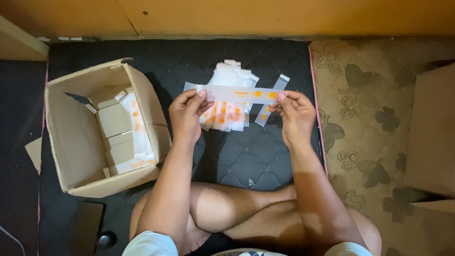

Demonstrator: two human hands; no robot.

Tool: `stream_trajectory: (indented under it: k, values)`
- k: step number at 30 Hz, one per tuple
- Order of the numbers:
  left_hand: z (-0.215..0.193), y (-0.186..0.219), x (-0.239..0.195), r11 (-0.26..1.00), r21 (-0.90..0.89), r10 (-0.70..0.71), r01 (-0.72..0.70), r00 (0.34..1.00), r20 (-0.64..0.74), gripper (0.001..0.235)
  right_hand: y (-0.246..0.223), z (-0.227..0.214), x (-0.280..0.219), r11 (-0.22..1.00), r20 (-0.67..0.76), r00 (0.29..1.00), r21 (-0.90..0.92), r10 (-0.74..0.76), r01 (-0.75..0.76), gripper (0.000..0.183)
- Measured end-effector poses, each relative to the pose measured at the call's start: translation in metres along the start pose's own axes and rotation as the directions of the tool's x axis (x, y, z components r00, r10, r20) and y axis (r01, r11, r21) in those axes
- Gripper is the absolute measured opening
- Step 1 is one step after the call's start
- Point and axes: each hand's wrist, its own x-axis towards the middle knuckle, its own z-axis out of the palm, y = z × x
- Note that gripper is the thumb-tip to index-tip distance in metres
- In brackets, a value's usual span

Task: Peeling the adhesive backing from paper strips and placing them into a cardboard box.

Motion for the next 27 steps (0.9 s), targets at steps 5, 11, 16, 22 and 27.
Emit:
stream_trajectory:
  k: [5,11,16,22,27]
  values:
    - [0.004,0.007,-0.004,1.000,-0.013,0.006,-0.006,1.000,-0.004,0.016,-0.005,0.003,-0.003,1.000,0.007,1.000,0.000,0.005,-0.005,0.013]
    - [-0.003,-0.003,0.001,1.000,0.014,0.008,-0.008,1.000,0.010,0.015,0.006,-0.003,0.002,1.000,0.022,1.000,0.016,0.005,-0.005,0.013]
    - [0.005,0.021,-0.007,0.992,0.111,0.059,-0.059,0.998,0.003,0.015,-0.004,-0.004,-0.004,0.997,0.122,0.991,-0.059,0.047,-0.040,0.015]
    - [0.001,0.020,-0.007,0.957,0.262,0.110,-0.128,0.991,0.081,0.017,-0.007,-0.022,-0.012,0.884,0.560,0.748,-0.462,0.356,-0.075,0.039]
    - [0.024,0.030,-0.033,0.895,0.410,0.020,-0.176,0.934,0.357,0.018,-0.017,0.003,-0.035,0.851,0.711,0.674,-0.468,0.202,0.239,0.069]
